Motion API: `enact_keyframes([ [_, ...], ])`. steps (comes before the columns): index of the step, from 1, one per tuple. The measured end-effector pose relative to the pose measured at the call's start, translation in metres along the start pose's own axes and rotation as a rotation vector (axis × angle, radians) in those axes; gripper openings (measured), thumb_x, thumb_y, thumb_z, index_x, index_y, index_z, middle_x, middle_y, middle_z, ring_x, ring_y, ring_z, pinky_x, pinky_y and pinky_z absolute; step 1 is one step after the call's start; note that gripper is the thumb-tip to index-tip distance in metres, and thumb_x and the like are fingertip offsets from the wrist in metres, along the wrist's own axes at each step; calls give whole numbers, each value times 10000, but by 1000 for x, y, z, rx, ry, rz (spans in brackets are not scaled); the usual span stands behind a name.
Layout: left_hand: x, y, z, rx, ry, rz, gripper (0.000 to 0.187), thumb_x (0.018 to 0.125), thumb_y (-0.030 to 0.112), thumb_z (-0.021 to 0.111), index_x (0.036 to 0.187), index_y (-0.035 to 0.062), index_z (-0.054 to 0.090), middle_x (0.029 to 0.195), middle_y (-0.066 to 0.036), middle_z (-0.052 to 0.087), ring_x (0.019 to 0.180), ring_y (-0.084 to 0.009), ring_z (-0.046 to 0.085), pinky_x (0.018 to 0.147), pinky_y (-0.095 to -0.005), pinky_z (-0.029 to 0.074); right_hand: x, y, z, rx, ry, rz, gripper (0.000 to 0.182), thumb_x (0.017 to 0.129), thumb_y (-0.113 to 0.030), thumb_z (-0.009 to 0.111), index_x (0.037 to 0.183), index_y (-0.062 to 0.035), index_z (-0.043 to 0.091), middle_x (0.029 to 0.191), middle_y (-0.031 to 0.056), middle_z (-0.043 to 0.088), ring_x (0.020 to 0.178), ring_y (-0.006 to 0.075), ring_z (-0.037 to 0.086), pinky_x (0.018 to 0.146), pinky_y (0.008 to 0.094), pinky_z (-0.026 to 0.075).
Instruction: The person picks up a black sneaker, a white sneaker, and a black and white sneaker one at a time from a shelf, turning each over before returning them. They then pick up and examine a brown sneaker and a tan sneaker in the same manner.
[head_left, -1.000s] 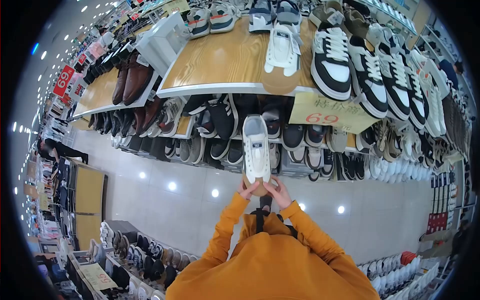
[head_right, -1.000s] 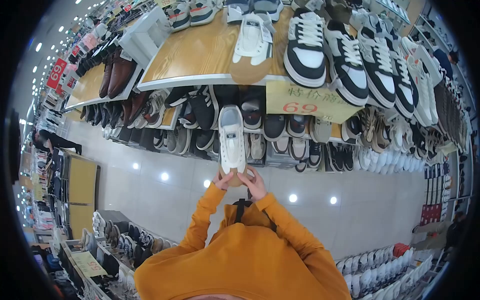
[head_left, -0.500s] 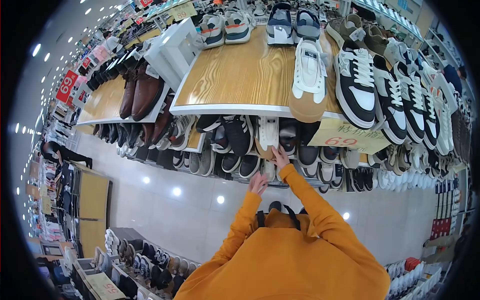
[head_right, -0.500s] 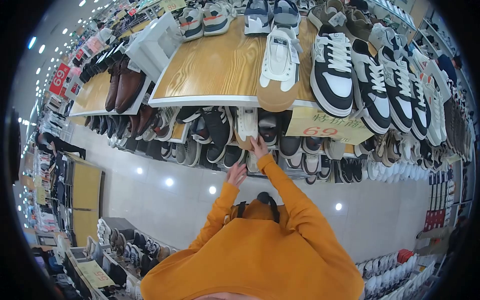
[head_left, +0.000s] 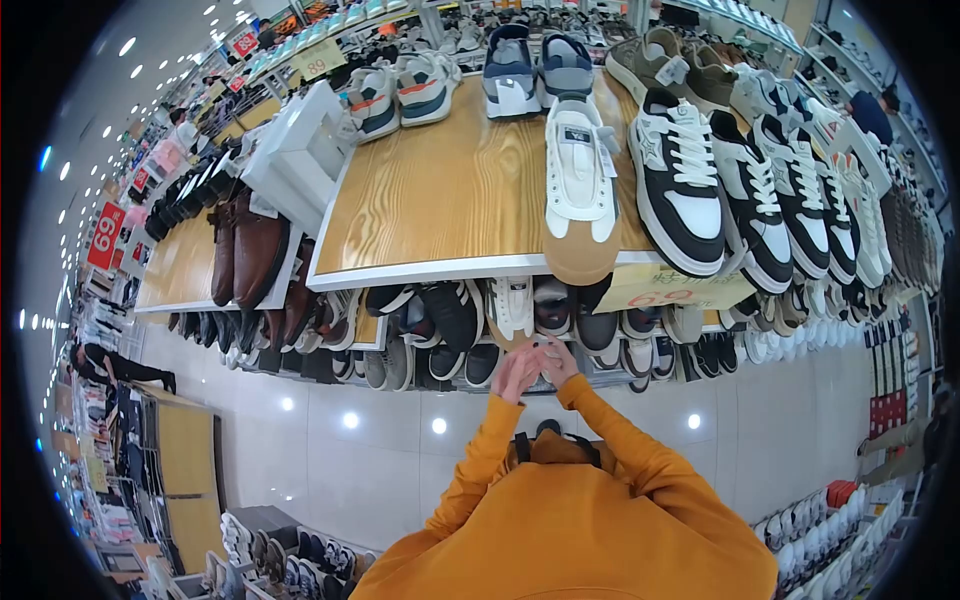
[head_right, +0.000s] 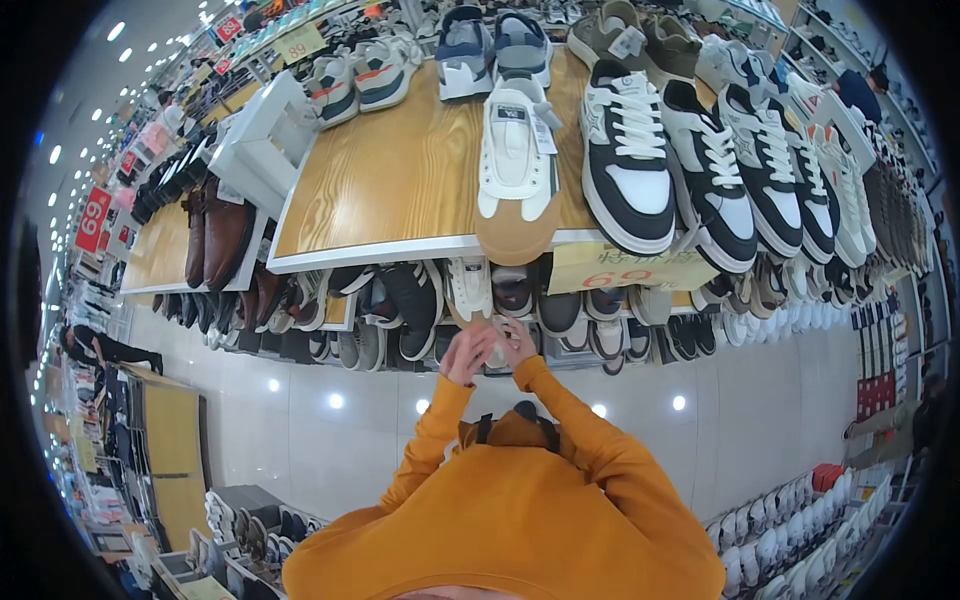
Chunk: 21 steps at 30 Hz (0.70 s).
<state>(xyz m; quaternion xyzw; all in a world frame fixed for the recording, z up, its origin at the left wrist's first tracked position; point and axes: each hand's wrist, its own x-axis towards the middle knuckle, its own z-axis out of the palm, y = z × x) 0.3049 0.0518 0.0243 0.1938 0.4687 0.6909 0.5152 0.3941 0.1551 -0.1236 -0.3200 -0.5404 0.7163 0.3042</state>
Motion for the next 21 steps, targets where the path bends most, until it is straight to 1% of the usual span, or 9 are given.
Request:
enact_keyframes([
  [3, 17, 45, 35, -69, -176, 26, 541, 919, 418, 361, 1282, 18, 330, 1272, -155, 432, 1168, -250, 431, 984, -359, 343, -29, -67, -6, -117, 66, -138, 369, 845, -111, 563, 1187, -17, 462, 1051, 83, 562, 910, 125, 565, 738, 248, 467],
  [4, 25, 59, 47, -103, -231, 28, 542, 925, 421, 335, 1282, 13, 328, 1275, -160, 428, 1177, -259, 423, 992, -368, 337, -36, -95, -9, -31, 76, -110, 335, 819, -83, 592, 1136, -19, 503, 982, 75, 586, 875, 124, 583, 732, 251, 469],
  [7, 48, 98, 71, -146, -357, -2, 556, 927, 443, 295, 1282, 17, 334, 1283, -164, 421, 1197, -275, 406, 1009, -385, 321, -60, -220, 3, -396, 214, -456, 364, 765, -66, 643, 1108, -32, 527, 1021, 107, 577, 831, 162, 607, 724, 273, 481],
  [10, 66, 108, 77, -70, -403, -25, 546, 926, 440, 296, 1284, 31, 340, 1285, -146, 424, 1200, -269, 404, 1004, -388, 331, -59, -288, 6, -767, 367, -1006, 434, 706, -68, 690, 1112, -49, 540, 1107, 121, 557, 791, 200, 614, 697, 280, 493],
  [13, 56, 117, 93, -64, -334, -21, 530, 929, 432, 293, 1282, 41, 346, 1279, -130, 434, 1200, -259, 405, 996, -389, 343, -48, -324, 12, -913, 300, -1056, 488, 682, -91, 702, 1142, -80, 540, 1200, 90, 521, 795, 206, 608, 666, 271, 502],
  [15, 56, 110, 84, -62, -314, -29, 516, 934, 416, 291, 1288, 43, 337, 1289, -121, 421, 1199, -258, 404, 999, -391, 343, -33, -326, 10, -1018, 272, -1085, 503, 672, -99, 682, 1156, -115, 544, 1205, 33, 526, 747, 186, 607, 623, 255, 499],
  [17, 53, 109, 79, -64, -273, -44, 514, 935, 412, 290, 1291, 44, 331, 1298, -126, 408, 1195, -258, 407, 1009, -395, 333, -24, -329, 9, -1101, 279, -1122, 484, 677, -88, 660, 1148, -126, 553, 1185, 17, 540, 726, 185, 610, 605, 259, 497],
  [18, 48, 114, 79, -52, -354, 32, 518, 934, 415, 295, 1294, 44, 321, 1295, -131, 404, 1192, -261, 407, 1018, -400, 323, -22, -335, 8, -1120, 272, -1141, 462, 681, -67, 638, 1133, -120, 563, 1159, 11, 557, 699, 180, 611, 579, 255, 489],
  [21, 42, 120, 77, -93, -342, 20, 513, 939, 399, 289, 1299, 35, 304, 1290, -142, 403, 1194, -270, 402, 1023, -404, 316, -21, -341, 2, -1175, 211, -1235, 444, 692, -54, 621, 1129, -102, 563, 1139, 23, 567, 706, 183, 609, 574, 241, 486],
])
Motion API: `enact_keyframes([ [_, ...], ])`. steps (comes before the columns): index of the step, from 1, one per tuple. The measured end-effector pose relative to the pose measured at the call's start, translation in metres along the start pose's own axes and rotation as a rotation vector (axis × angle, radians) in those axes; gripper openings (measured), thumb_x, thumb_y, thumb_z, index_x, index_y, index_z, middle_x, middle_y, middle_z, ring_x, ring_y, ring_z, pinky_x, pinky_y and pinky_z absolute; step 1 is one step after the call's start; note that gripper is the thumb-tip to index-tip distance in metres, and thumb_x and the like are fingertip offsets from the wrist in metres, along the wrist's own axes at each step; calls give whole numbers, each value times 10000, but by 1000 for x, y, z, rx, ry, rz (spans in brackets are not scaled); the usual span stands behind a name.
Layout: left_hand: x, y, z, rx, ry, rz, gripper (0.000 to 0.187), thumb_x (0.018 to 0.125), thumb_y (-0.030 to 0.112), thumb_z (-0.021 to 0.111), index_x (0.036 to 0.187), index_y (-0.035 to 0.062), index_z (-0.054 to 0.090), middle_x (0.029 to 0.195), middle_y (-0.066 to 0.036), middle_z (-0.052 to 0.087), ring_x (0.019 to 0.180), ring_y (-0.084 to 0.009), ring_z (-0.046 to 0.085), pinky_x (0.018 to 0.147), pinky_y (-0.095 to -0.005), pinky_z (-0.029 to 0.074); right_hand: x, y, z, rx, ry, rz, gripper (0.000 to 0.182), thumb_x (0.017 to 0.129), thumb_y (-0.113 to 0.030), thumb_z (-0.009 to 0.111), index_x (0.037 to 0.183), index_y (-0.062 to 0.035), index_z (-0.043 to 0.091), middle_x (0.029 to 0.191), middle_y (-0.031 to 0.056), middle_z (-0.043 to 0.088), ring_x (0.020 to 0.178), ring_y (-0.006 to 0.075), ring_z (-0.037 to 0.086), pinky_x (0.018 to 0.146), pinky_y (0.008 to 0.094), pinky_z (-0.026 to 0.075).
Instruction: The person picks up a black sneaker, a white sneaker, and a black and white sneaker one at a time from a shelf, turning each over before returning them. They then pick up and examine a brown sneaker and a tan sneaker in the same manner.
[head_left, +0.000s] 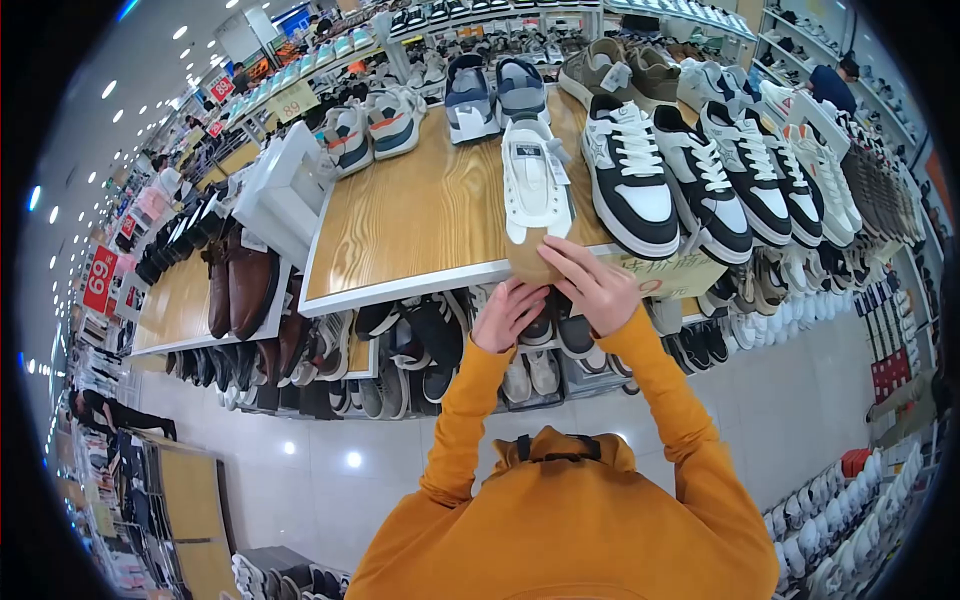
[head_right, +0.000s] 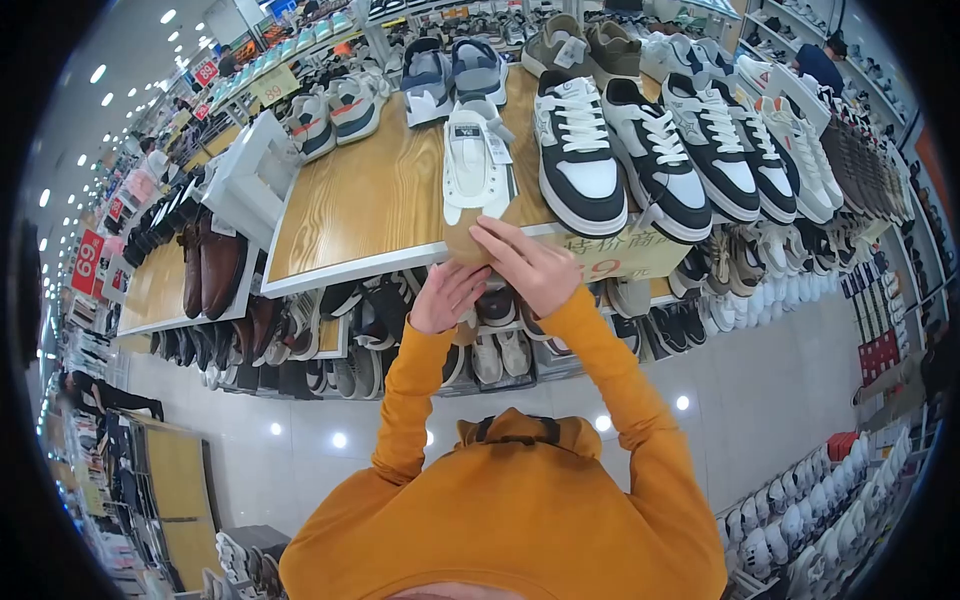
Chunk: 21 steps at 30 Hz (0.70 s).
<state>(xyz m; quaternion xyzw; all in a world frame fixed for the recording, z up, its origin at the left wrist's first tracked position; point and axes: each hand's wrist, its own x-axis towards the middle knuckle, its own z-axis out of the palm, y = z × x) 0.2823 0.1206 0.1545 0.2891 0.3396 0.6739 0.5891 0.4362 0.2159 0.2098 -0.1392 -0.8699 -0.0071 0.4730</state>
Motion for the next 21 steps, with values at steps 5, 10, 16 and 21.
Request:
enact_keyframes([
  [5, -26, -21, -13, -77, -60, 124, 620, 845, 235, 568, 1328, 16, 245, 1258, -110, 424, 1161, -196, 412, 940, -319, 353, -37, -44, -48, 201, -97, -79, 327, 667, -30, 623, 992, -61, 638, 1028, 98, 617, 613, 154, 607, 486, 241, 474],
  [10, -60, -40, -7, 108, -54, 17, 791, 703, 33, 702, 1329, 34, 218, 1232, -118, 446, 1141, -192, 432, 950, -323, 348, -98, -65, -46, 457, -81, 318, 618, 671, -144, 731, 1222, -51, 464, 1287, 185, 401, 879, 233, 601, 749, 314, 494],
  [16, -92, -136, -62, 325, -150, -37, 928, 612, 31, 779, 1331, 69, 193, 1202, -109, 467, 1110, -203, 460, 914, -335, 388, -224, -73, 16, 1127, -250, 1169, 817, 704, -149, 731, 1320, -21, 209, 1227, 172, 420, 1076, 227, 488, 894, 344, 410],
  [21, -122, -154, -68, 290, 16, -470, 910, 655, 118, 766, 1340, 20, 175, 1239, -120, 444, 1130, -205, 442, 924, -314, 377, -273, -83, 19, 1280, -335, 1293, 756, 729, -91, 706, 1309, -1, 229, 1136, 146, 507, 1049, 199, 502, 887, 310, 415],
])
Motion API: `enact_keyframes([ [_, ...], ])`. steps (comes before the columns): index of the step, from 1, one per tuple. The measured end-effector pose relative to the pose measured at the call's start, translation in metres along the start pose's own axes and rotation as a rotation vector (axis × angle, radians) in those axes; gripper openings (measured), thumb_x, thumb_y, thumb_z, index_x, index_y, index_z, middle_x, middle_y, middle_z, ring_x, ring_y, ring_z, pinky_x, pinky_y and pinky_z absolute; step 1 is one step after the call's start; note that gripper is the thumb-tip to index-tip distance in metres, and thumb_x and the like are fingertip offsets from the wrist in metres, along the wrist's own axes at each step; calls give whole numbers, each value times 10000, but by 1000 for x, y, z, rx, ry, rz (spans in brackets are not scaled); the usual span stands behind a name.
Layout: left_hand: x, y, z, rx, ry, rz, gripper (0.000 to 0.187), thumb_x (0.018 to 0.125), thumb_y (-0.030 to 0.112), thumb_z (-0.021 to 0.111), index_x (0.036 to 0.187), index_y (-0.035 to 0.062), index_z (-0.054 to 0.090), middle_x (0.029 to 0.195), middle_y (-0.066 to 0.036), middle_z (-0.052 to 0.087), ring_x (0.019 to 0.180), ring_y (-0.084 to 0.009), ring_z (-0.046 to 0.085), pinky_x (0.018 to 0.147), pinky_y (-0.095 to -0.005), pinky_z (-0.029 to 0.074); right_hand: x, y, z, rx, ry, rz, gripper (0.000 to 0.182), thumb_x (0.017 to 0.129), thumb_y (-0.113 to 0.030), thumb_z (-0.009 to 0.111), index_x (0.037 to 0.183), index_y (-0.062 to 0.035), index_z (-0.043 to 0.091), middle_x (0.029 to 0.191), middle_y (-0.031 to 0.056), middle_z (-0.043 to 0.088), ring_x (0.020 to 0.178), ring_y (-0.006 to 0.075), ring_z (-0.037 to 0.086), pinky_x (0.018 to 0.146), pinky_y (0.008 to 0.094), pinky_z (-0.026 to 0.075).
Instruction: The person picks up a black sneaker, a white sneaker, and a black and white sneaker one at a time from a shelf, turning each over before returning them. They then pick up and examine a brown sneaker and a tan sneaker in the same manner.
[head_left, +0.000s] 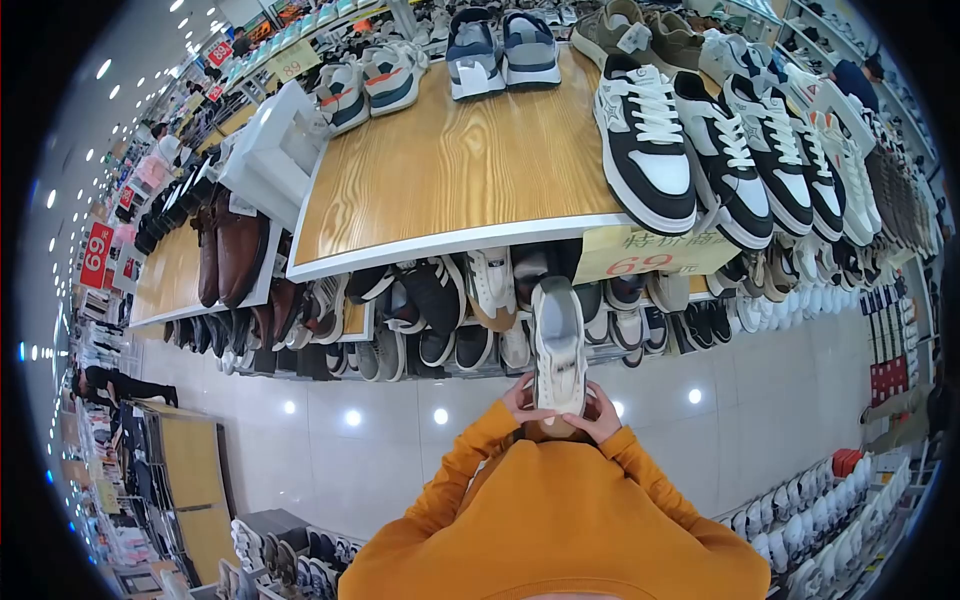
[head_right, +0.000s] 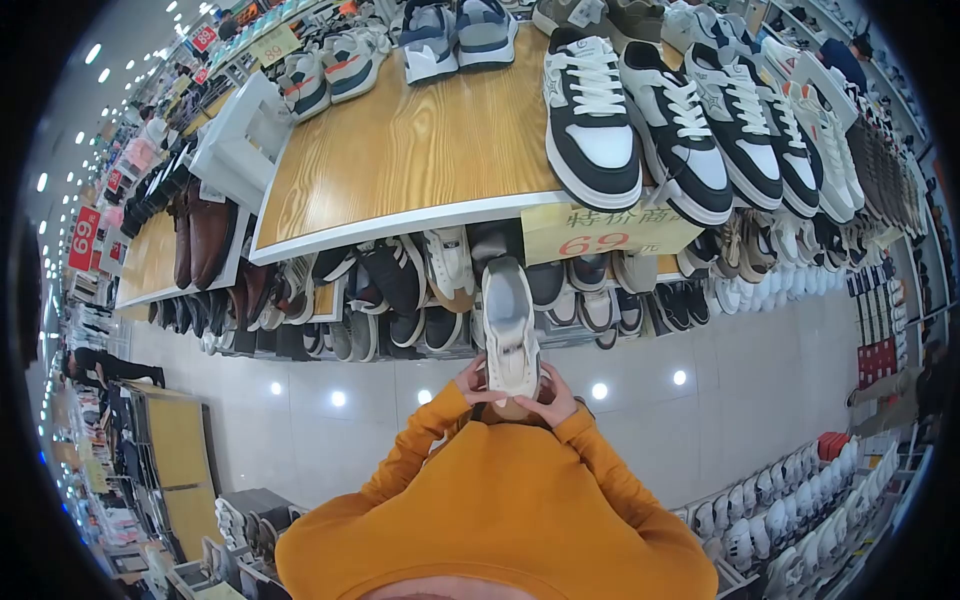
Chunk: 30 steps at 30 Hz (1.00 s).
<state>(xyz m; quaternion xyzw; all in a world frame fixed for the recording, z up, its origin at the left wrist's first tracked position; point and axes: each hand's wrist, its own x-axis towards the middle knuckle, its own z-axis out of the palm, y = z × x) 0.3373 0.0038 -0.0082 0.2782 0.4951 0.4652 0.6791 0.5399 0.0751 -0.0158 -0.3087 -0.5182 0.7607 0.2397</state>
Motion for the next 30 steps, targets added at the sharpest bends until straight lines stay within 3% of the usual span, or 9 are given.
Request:
enact_keyframes([
  [4, 21, -12, -12, -27, 67, 61, 879, 705, 171, 734, 1354, -3, 166, 1288, -130, 404, 1154, -206, 420, 933, -315, 367, 18, 0, 1, 76, 100, 91, 687, 763, -65, 669, 1309, 8, 258, 1177, 135, 487, 1063, 181, 490, 899, 295, 404],
  [8, 41, 20, -21, -157, 159, 164, 815, 756, 186, 689, 1373, 36, 177, 1319, -107, 375, 1174, -193, 399, 960, -316, 335, 68, -3, 4, 151, 105, -64, 687, 773, -79, 664, 1319, 19, 259, 1204, 120, 477, 1073, 162, 480, 915, 283, 387],
  [11, 58, 41, -19, -361, 282, 424, 686, 844, 177, 574, 1393, 112, 167, 1324, -18, 369, 1127, -151, 429, 884, -288, 372, 113, -30, 15, 186, 122, -161, 679, 776, -94, 663, 1316, 28, 270, 1206, 116, 479, 1074, 158, 477, 918, 274, 382],
  [12, 70, 32, -34, -396, 285, 359, 584, 884, 203, 517, 1382, 160, 215, 1354, 25, 328, 1152, -159, 422, 909, -297, 367, 130, -37, 17, 164, 131, -195, 673, 779, -114, 665, 1311, 31, 280, 1207, 119, 478, 1073, 159, 478, 913, 272, 384],
  [15, 59, 29, -27, -423, 317, 394, 548, 894, 275, 493, 1367, 168, 239, 1336, -18, 365, 1163, -184, 432, 946, -325, 364, 175, -41, 10, 128, 163, -133, 681, 772, -201, 681, 1295, 36, 316, 1207, 129, 476, 1066, 169, 484, 899, 269, 392],
  [16, 62, 9, -36, -448, 234, 375, 520, 896, 307, 475, 1350, 170, 263, 1320, -56, 392, 1171, -204, 434, 963, -342, 369, 188, -35, 5, 122, 175, -84, 690, 767, -234, 688, 1289, 38, 329, 1207, 133, 476, 1063, 174, 487, 893, 268, 395],
  [20, 35, -9, -26, -388, 225, 125, 505, 899, 326, 463, 1336, 150, 282, 1311, -80, 409, 1172, -211, 434, 973, -339, 359, 230, 3, -18, 53, 199, -74, 780, 764, -278, 687, 1344, -13, 239, 1133, 142, 512, 985, 198, 546, 807, 298, 467],
  [26, 26, -37, -30, -407, 272, 38, 497, 903, 343, 454, 1329, 141, 293, 1303, -91, 422, 1167, -210, 440, 979, -332, 348, 203, -17, -16, -9, 114, 75, 740, 793, -288, 654, 1349, -50, 227, 1132, 125, 517, 923, 167, 569, 782, 285, 468],
  [30, 38, -19, -25, -329, 219, 32, 492, 900, 341, 464, 1315, 129, 308, 1292, -102, 431, 1158, -208, 448, 974, -332, 351, 154, -5, -13, 137, 247, -18, 613, 800, -255, 649, 1285, -41, 340, 990, 77, 573, 841, 122, 565, 698, 228, 456],
])
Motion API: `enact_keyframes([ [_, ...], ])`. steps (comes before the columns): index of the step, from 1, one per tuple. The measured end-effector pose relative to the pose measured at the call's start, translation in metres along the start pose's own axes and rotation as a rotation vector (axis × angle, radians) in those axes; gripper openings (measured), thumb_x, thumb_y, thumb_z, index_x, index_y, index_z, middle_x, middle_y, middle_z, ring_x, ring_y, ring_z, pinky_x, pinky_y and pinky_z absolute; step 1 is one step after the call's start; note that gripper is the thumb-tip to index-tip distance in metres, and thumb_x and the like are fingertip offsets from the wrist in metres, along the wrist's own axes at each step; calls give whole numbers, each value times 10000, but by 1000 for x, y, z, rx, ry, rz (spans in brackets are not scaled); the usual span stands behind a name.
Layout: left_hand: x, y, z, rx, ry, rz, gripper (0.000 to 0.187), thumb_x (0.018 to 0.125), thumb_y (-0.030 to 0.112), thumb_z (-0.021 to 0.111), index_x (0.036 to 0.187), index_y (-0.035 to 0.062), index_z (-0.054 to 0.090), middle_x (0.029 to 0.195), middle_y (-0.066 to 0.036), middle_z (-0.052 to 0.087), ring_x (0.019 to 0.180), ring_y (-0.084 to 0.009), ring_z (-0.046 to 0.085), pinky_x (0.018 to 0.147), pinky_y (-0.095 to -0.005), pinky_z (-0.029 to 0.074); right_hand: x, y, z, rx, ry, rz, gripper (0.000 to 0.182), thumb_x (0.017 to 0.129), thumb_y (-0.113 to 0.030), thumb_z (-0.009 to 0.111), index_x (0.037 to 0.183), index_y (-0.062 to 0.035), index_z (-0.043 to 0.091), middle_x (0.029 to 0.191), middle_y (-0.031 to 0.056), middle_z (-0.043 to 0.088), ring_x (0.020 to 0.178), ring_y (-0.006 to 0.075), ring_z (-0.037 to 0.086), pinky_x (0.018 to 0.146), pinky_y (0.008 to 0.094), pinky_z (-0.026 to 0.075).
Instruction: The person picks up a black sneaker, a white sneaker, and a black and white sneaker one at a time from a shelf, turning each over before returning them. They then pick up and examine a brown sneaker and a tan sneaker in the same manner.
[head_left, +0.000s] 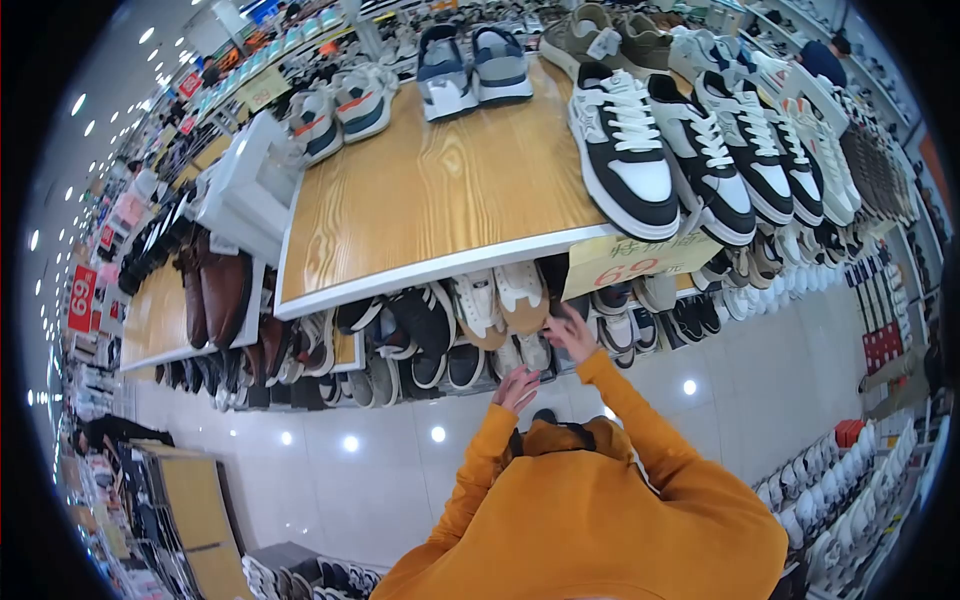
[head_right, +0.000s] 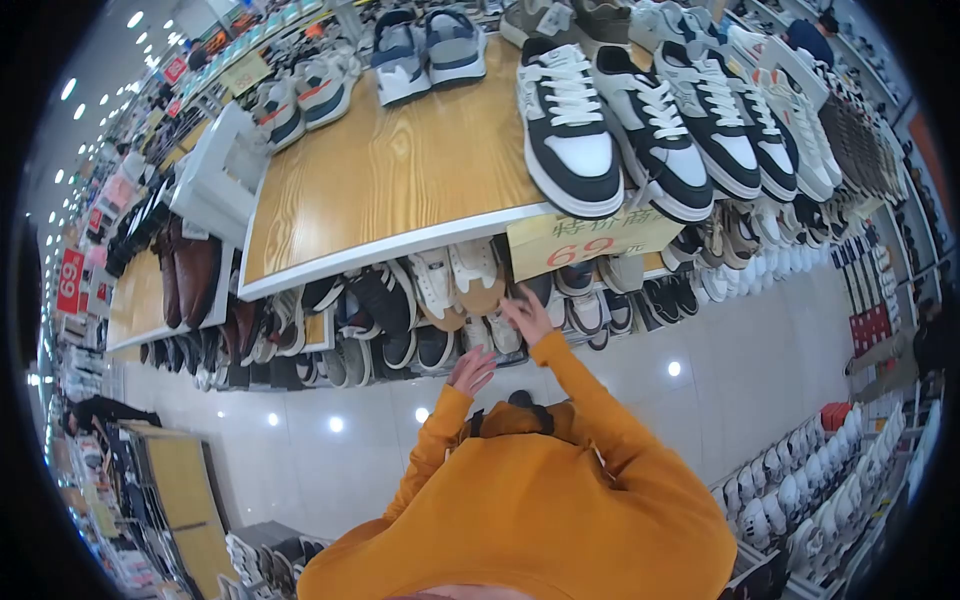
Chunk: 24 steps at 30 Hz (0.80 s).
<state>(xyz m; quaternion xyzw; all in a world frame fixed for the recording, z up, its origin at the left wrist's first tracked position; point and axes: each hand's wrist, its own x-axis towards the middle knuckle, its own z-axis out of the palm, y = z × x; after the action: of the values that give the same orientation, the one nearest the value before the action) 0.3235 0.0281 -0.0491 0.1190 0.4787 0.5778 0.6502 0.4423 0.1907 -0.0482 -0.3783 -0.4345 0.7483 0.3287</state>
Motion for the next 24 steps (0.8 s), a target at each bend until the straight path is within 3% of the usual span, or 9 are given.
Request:
enact_keyframes([
  [4, 10, 22, 27, 72, -119, 49, 511, 894, 351, 475, 1308, 103, 306, 1278, -115, 440, 1147, -217, 455, 971, -342, 352, -57, -21, -26, -203, 7, -85, 429, 808, -165, 635, 1187, -55, 467, 962, 66, 588, 805, 123, 581, 703, 236, 462],
  [7, 19, 35, 49, 33, -275, 34, 576, 866, 364, 513, 1319, 91, 284, 1281, -148, 428, 1150, -247, 449, 978, -354, 347, -83, -86, -29, -411, 147, -369, 330, 797, -106, 631, 1105, -41, 530, 951, 60, 600, 800, 122, 587, 711, 237, 467],
  [8, 26, 36, 54, 3, -338, 14, 592, 858, 366, 522, 1322, 89, 280, 1287, -156, 419, 1153, -252, 446, 980, -355, 346, -92, -121, -21, -484, 217, -417, 340, 763, -60, 648, 1085, -35, 540, 1040, 88, 579, 794, 122, 592, 703, 231, 470],
  [10, 33, 49, 73, -17, -444, -39, 669, 825, 400, 548, 1337, 83, 255, 1312, -180, 381, 1175, -272, 422, 998, -367, 324, -104, -174, -7, -698, 360, -724, 365, 743, -40, 661, 1088, -41, 544, 1108, 106, 548, 794, 132, 598, 687, 242, 481],
  [14, 28, 85, 115, 70, -649, 78, 725, 825, 435, 527, 1352, 49, 213, 1322, -187, 365, 1199, -277, 392, 1021, -391, 274, -96, -233, 7, -1005, 499, -1115, 472, 696, -6, 684, 1138, -55, 527, 1226, 125, 479, 827, 163, 606, 662, 269, 500],
  [18, 24, 108, 131, 93, -702, 138, 691, 847, 422, 495, 1351, 44, 212, 1323, -190, 362, 1203, -276, 386, 1017, -390, 275, -70, -258, 4, -1231, 441, -1069, 638, 651, -5, 689, 1238, -89, 454, 1293, 90, 438, 856, 221, 600, 663, 263, 499],
  [21, 22, 113, 132, 79, -704, 164, 683, 852, 424, 485, 1353, 49, 210, 1324, -193, 358, 1207, -280, 381, 1017, -391, 276, -61, -268, 1, -1226, 415, -1088, 664, 633, 2, 680, 1246, -110, 448, 1299, 60, 438, 851, 225, 599, 638, 259, 497],
  [24, 25, 99, 122, 15, -662, 146, 707, 841, 441, 499, 1354, 52, 207, 1329, -198, 349, 1210, -290, 376, 1022, -399, 274, -60, -279, 1, -1232, 386, -1050, 642, 580, 0, 687, 1184, -128, 511, 1248, 22, 490, 734, 171, 605, 559, 235, 482],
])
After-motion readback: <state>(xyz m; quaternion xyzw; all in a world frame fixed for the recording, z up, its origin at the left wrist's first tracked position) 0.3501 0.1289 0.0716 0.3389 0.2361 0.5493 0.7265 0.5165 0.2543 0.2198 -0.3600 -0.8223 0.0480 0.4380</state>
